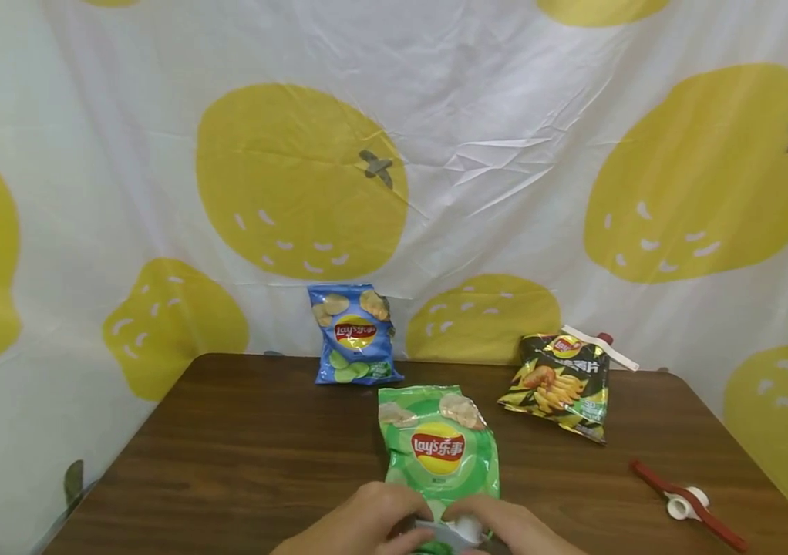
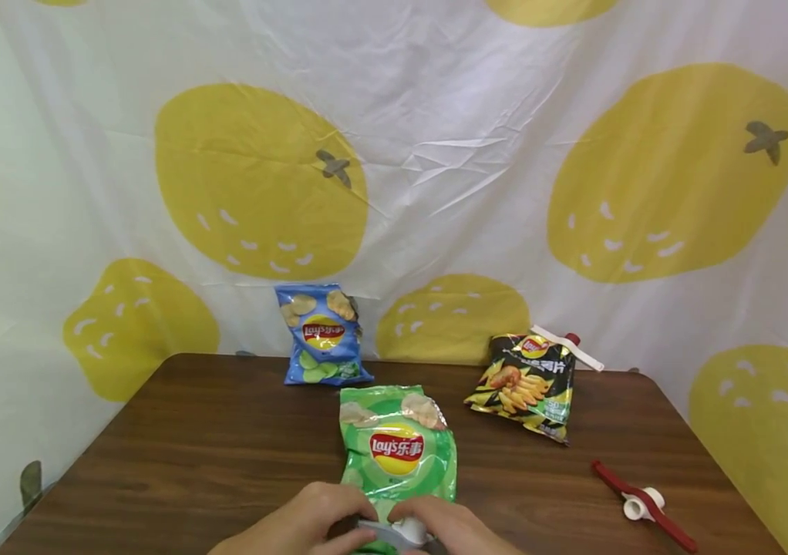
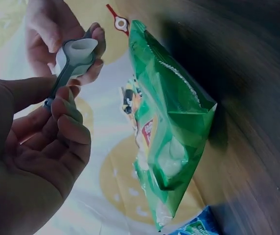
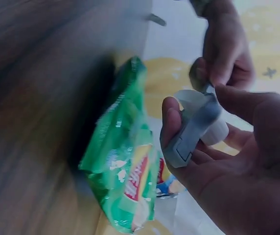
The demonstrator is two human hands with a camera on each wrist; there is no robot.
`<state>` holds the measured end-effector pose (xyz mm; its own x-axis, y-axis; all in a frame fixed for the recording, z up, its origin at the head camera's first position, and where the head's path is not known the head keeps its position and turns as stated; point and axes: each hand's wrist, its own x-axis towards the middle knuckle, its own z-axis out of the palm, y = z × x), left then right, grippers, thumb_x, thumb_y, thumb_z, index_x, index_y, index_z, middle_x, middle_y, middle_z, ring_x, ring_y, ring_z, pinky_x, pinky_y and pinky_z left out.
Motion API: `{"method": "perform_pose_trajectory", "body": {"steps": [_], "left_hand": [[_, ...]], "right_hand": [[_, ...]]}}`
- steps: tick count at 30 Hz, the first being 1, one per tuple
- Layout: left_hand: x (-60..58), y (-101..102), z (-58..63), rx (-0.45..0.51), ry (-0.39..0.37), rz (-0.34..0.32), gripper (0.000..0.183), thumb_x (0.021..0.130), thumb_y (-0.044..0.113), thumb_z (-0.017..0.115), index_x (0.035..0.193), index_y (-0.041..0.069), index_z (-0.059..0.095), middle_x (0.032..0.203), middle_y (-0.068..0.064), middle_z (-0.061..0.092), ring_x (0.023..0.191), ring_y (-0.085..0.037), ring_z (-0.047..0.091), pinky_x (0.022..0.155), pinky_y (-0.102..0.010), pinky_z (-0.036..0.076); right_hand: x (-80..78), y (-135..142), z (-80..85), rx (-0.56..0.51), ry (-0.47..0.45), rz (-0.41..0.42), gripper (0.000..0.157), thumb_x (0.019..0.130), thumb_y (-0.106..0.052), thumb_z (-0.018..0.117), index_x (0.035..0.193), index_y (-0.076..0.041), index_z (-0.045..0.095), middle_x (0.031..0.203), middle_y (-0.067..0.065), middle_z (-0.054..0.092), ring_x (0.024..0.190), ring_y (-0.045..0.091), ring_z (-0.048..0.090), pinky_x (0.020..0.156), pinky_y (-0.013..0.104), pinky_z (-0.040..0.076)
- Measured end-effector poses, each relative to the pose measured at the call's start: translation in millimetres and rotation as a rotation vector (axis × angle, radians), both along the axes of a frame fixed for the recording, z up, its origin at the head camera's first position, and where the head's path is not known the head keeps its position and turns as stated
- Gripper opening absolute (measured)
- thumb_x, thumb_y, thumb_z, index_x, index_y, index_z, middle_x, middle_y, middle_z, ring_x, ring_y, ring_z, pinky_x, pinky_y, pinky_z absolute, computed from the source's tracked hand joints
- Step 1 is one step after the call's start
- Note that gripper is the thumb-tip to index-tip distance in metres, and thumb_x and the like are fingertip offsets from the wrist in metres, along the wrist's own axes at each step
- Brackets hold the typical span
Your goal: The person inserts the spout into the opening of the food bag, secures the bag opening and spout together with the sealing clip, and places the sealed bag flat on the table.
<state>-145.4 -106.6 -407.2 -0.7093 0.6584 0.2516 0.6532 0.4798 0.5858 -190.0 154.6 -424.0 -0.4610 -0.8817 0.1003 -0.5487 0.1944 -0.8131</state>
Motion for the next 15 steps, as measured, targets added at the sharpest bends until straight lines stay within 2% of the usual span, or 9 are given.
{"method": "perform_pose_trajectory", "body": {"steps": [2, 6, 9, 11, 12, 13, 15], "left_hand": [[0.4, 2, -2.1, -0.067, -0.013, 0.011, 0.019, 0.101, 0.026, 0.06, 0.097, 0.012, 0.072, 0.082, 0.015, 0.063, 0.071, 0.009, 0.05, 0.065, -0.008, 0.045], [4.3, 7, -5.8, -0.212, 0.02, 0.052, 0.02, 0.1, 0.029, 0.061, 0.086, 0.017, 0.068, 0.072, 0.019, 0.057, 0.064, 0.009, 0.047, 0.059, -0.008, 0.041], [6.6, 10, -7.6, -0.272, 0.038, 0.076, 0.023, 0.099, 0.031, 0.062, 0.08, 0.019, 0.064, 0.067, 0.02, 0.053, 0.059, 0.008, 0.045, 0.056, -0.008, 0.039], [6.8, 11, -7.7, -0.283, 0.033, 0.084, 0.022, 0.098, 0.03, 0.063, 0.079, 0.018, 0.064, 0.065, 0.019, 0.052, 0.058, 0.008, 0.044, 0.055, -0.008, 0.038], [6.7, 11, -8.1, -0.289, 0.028, 0.09, 0.022, 0.098, 0.029, 0.063, 0.079, 0.018, 0.064, 0.065, 0.019, 0.052, 0.057, 0.008, 0.044, 0.055, -0.008, 0.038], [6.3, 11, -9.3, -0.293, 0.029, 0.094, 0.022, 0.098, 0.029, 0.064, 0.079, 0.018, 0.064, 0.064, 0.019, 0.052, 0.057, 0.008, 0.044, 0.054, -0.008, 0.038], [4.7, 11, -14.2, -0.307, 0.004, 0.115, 0.021, 0.097, 0.03, 0.065, 0.079, 0.018, 0.065, 0.064, 0.018, 0.053, 0.057, 0.008, 0.045, 0.054, -0.01, 0.039]], "right_hand": [[-5.2, 1, -16.7, 0.01, -0.013, -0.005, 0.031, 0.1, -0.024, 0.061, 0.131, -0.017, 0.056, 0.116, -0.009, 0.063, 0.099, 0.004, 0.058, 0.078, 0.025, 0.05], [-29.9, 8, -73.6, 0.071, 0.08, -0.002, 0.04, 0.095, -0.036, 0.067, 0.133, -0.029, 0.054, 0.12, -0.012, 0.063, 0.099, 0.002, 0.059, 0.075, 0.024, 0.05], [-37.7, 11, -94.4, 0.096, 0.143, 0.0, 0.044, 0.093, -0.043, 0.068, 0.134, -0.035, 0.052, 0.121, -0.016, 0.062, 0.096, -0.001, 0.058, 0.071, 0.023, 0.049], [-30.1, 7, -81.5, 0.113, 0.14, -0.018, 0.044, 0.092, -0.041, 0.069, 0.132, -0.032, 0.054, 0.119, -0.014, 0.063, 0.094, -0.001, 0.058, 0.071, 0.023, 0.049], [-23.3, 4, -69.9, 0.121, 0.139, -0.037, 0.042, 0.092, -0.04, 0.07, 0.13, -0.029, 0.056, 0.117, -0.013, 0.064, 0.093, -0.001, 0.058, 0.07, 0.023, 0.049], [-15.2, 0, -56.2, 0.136, 0.123, -0.068, 0.042, 0.091, -0.041, 0.071, 0.127, -0.027, 0.058, 0.116, -0.012, 0.064, 0.092, -0.001, 0.058, 0.07, 0.023, 0.05], [-3.4, -6, -39.2, 0.182, 0.101, -0.13, 0.04, 0.088, -0.04, 0.074, 0.122, -0.024, 0.061, 0.112, -0.011, 0.065, 0.09, -0.001, 0.058, 0.07, 0.024, 0.05]]}}
